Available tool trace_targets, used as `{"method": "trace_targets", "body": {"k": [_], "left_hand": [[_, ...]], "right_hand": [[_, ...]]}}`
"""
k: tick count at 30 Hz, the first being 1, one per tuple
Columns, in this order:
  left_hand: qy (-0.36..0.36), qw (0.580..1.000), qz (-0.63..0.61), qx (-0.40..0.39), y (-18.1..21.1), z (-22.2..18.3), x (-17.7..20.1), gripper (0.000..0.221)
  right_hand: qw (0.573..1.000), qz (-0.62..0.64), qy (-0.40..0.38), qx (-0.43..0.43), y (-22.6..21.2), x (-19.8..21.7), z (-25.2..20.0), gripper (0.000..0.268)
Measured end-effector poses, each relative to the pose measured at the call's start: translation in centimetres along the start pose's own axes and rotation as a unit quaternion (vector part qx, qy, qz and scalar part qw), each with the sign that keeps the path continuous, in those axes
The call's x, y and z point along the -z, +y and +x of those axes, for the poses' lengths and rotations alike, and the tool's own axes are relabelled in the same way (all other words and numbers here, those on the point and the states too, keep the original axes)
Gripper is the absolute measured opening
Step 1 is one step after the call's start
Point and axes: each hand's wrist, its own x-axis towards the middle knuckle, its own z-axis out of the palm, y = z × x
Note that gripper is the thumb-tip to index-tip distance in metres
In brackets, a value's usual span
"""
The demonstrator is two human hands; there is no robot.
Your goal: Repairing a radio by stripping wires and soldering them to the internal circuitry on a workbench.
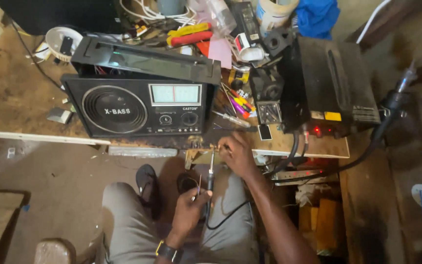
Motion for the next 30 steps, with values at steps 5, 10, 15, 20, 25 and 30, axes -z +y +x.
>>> {"method": "trace_targets", "body": {"k": [5,10,15,20,25,30], "left_hand": [[0.031,0.997,-0.022,0.067,1.4,-0.5,-0.4,0.031],[0.035,0.992,-0.013,0.117,2.0,-0.2,-0.8,0.03],[0.04,0.986,0.013,0.159,2.0,0.6,-1.1,0.04],[0.031,0.982,-0.039,0.184,1.3,0.9,-1.5,0.033],[0.026,0.978,-0.104,0.181,-0.7,1.4,-2.0,0.034],[0.032,0.98,-0.057,0.189,-0.2,1.5,-1.9,0.034]], "right_hand": [[0.998,0.019,0.039,0.035,-1.9,1.2,0.7,0.011],[0.998,-0.025,0.038,0.033,-0.6,-0.1,0.3,0.008],[1.0,-0.015,0.015,0.023,0.5,-0.1,-0.1,0.014],[0.999,0.036,0.031,0.018,-1.7,0.9,0.8,0.007],[1.0,0.025,0.01,-0.002,-1.1,0.0,-0.1,0.014],[1.0,0.026,0.003,0.017,-0.9,0.1,0.1,0.023]]}}
